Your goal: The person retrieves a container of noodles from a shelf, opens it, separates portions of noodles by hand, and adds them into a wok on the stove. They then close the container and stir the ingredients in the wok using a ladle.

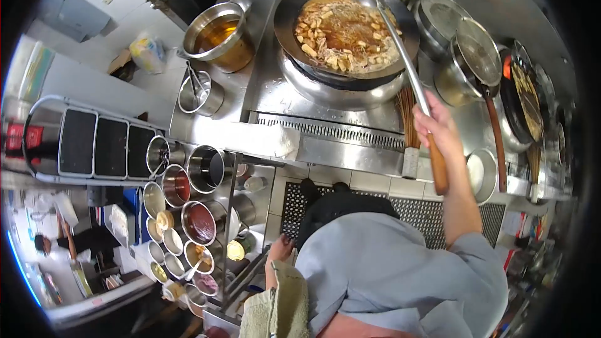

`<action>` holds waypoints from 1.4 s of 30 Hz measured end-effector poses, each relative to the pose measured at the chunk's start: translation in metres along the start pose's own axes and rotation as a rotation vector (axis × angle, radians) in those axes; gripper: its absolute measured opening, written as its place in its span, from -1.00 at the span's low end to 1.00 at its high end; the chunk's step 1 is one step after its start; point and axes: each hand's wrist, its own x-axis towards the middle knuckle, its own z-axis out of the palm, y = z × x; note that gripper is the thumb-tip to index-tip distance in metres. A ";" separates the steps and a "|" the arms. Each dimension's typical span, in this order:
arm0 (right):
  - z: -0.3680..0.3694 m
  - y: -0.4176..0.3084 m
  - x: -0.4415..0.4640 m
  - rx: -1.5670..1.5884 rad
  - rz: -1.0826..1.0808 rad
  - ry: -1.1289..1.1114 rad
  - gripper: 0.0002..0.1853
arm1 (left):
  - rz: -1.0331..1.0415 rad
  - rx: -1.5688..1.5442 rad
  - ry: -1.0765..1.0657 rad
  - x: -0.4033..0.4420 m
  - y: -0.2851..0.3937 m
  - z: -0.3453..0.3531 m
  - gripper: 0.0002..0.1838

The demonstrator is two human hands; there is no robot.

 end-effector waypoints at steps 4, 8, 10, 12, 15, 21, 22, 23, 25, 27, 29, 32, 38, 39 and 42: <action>0.030 -0.042 -0.046 0.137 0.234 -0.095 -0.38 | 0.242 -0.133 0.079 0.028 0.105 -0.108 -0.51; 0.052 -0.037 -0.049 0.250 0.369 -0.027 -0.38 | 0.386 -0.281 -0.133 0.046 0.183 -0.164 -0.56; 0.056 -0.007 -0.030 0.192 0.375 0.022 -0.37 | 0.465 -0.261 -0.211 0.049 0.202 -0.176 -0.57; 0.073 0.009 -0.017 0.013 0.308 0.094 -0.34 | 0.570 -0.212 -0.276 0.058 0.221 -0.180 -0.58; 0.073 0.006 -0.021 0.050 0.251 0.104 -0.32 | 0.720 -0.212 -0.192 0.048 0.259 -0.207 -0.76; 0.050 0.017 -0.005 0.073 0.270 0.112 -0.30 | 1.367 -0.117 0.342 -0.002 0.374 -0.316 -0.88; 0.054 0.016 -0.004 0.069 0.274 0.108 -0.30 | 1.539 -0.061 0.513 -0.017 0.399 -0.334 -0.86; 0.058 0.015 -0.002 -0.032 0.219 0.182 -0.29 | 1.653 -0.041 0.654 -0.039 0.425 -0.349 -0.85; 0.054 0.016 -0.001 0.006 0.103 0.239 -0.27 | 1.854 -0.039 0.843 -0.070 0.447 -0.377 -0.73; 0.046 0.031 0.009 -0.079 -0.014 0.223 -0.26 | 1.941 0.081 0.994 -0.092 0.460 -0.399 -0.73; 0.033 0.046 0.026 -0.125 -0.104 0.247 -0.35 | 1.950 0.202 1.079 -0.105 0.464 -0.413 -0.73; 0.016 0.026 0.041 -0.283 0.129 0.291 -0.51 | 1.944 0.320 1.166 -0.114 0.466 -0.420 -0.73; 0.010 0.007 0.031 -0.284 0.096 0.324 -0.67 | 1.904 0.416 1.226 -0.119 0.474 -0.437 -0.72; -0.007 0.009 0.037 -0.379 0.123 0.314 -0.63 | 1.905 0.437 1.255 -0.119 0.476 -0.443 -0.72; -0.018 -0.011 0.060 -0.932 -0.200 0.524 -0.43 | 1.906 0.466 1.400 -0.119 0.484 -0.461 -0.72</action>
